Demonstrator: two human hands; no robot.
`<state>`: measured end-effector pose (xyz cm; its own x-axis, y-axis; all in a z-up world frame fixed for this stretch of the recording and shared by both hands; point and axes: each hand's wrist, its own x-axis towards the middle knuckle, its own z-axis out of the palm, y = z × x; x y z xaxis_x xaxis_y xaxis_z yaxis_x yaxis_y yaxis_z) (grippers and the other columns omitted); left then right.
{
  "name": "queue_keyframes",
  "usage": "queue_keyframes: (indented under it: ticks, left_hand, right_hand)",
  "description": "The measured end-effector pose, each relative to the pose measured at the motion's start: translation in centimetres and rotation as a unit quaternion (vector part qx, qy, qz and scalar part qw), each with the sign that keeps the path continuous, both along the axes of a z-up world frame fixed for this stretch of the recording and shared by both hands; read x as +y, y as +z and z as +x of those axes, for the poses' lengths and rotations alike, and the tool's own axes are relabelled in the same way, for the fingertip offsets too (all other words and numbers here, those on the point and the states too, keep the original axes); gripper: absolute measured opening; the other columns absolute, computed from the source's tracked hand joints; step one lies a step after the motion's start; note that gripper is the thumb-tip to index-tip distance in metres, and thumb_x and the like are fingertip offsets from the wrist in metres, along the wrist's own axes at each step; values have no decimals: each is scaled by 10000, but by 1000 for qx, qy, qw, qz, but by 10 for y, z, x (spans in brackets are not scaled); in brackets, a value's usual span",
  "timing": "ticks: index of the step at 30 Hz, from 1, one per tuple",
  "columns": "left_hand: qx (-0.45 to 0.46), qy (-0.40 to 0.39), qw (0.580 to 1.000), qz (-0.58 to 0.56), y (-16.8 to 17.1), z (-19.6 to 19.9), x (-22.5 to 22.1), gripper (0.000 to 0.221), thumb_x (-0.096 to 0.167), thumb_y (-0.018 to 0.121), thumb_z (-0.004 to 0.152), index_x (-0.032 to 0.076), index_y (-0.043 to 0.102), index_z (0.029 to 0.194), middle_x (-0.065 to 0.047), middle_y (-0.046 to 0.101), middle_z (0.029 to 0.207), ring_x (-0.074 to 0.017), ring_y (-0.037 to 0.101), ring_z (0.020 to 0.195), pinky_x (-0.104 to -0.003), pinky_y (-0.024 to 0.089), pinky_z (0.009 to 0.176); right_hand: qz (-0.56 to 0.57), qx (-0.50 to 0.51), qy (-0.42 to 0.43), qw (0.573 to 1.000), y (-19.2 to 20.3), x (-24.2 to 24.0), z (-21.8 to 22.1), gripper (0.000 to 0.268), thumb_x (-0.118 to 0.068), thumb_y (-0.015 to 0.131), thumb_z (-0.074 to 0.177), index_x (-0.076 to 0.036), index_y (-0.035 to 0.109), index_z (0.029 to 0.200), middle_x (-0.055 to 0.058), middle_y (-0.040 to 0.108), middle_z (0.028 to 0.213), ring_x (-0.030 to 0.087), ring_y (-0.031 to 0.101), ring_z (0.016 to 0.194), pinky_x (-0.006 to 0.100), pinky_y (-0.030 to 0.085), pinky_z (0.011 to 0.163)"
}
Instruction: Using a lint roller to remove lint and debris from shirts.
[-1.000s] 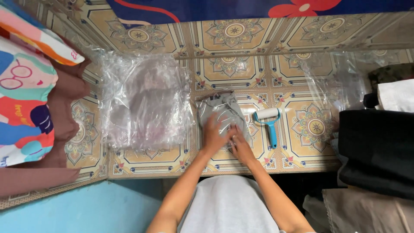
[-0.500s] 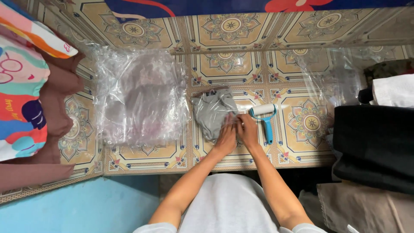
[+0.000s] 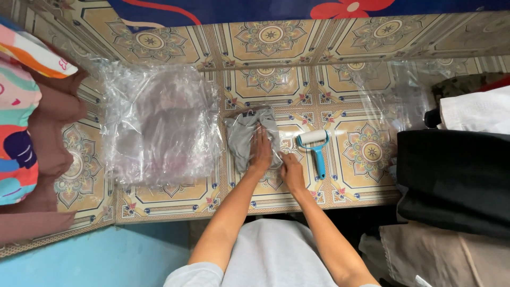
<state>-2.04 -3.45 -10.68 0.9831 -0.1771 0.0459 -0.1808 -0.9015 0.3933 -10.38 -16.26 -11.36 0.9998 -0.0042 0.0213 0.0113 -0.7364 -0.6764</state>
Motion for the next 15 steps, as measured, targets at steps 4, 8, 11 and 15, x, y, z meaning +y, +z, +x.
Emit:
queue_keyframes:
  ticks: [4, 8, 11, 15]
  left_hand:
    - [193, -23, 980, 35, -10, 23, -7, 687, 276, 432, 1023, 356, 134, 1637, -94, 22, 1719, -416, -21, 1564, -548, -7, 1245]
    - [208, -69, 962, 162, 4, 27, -10, 757, 532, 463, 967, 514, 44, 1597, 3, -52, 1732, -447, -96, 1553, -672, -18, 1209]
    - [146, -110, 967, 177, 11, 30, -5, 707, 482, 414, 1033, 324, 73, 1632, -11, -14, 1735, -377, -85, 1574, -636, -23, 1245]
    - [45, -81, 990, 102, -13, 28, 0, 713, 574, 467, 944, 356, 301, 1603, 49, 235, 1685, -433, 156, 1542, -691, 231, 1173]
  right_hand:
    - [32, -19, -15, 999, 23, 17, -2, 457, 52, 568, 863, -34, 678, 1299, 199, 660, 987, 394, 687, 959, 452, 571, 839]
    - [36, -19, -24, 999, 22, 17, -9, 427, 34, 571, 880, -37, 693, 1282, 175, 652, 964, 378, 685, 929, 445, 574, 834]
    - [46, -11, -21, 999, 14, 20, -18, 431, -1, 557, 885, -56, 690, 1292, 155, 645, 955, 364, 684, 914, 435, 572, 824]
    - [62, -12, -23, 998, 10, 21, -26, 425, 15, 548, 897, -14, 674, 1302, 171, 655, 960, 379, 688, 903, 428, 570, 796]
